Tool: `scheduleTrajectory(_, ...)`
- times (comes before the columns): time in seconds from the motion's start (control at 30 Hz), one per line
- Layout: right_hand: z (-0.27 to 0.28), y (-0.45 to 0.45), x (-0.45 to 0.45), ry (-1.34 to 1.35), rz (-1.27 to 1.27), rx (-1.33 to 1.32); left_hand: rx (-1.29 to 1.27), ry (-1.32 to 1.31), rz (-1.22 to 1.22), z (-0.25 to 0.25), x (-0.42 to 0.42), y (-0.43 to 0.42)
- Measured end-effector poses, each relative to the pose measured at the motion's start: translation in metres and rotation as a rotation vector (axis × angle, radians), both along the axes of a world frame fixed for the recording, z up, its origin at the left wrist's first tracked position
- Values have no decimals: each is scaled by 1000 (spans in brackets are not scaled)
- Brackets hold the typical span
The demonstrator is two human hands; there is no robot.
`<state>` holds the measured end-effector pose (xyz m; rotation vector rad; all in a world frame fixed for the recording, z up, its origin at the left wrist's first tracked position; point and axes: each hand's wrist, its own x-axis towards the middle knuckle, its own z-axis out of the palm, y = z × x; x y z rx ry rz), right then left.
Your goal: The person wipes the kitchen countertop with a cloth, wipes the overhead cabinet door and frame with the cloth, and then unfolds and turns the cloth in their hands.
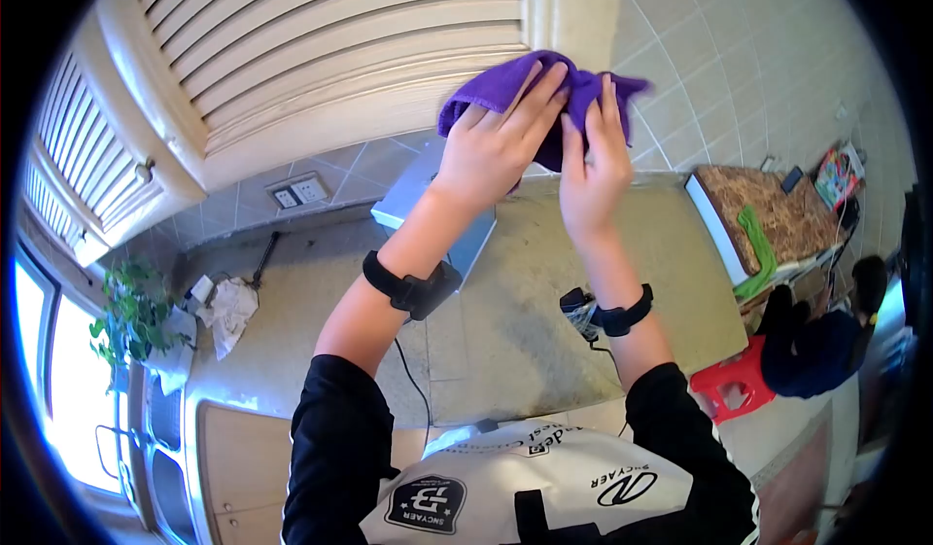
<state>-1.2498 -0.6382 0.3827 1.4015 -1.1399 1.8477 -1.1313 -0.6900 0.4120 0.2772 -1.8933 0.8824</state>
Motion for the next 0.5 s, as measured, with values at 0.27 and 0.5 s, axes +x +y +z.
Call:
scheduleTrajectory(0.27, -6, -30, 79, 441, 85, 91, -37, 95, 385, -40, 115, -38)
scheduleTrajectory(0.5, 22, -48, 121, 586, 281, 74, 114, 234, 333, -34, 154, -44)
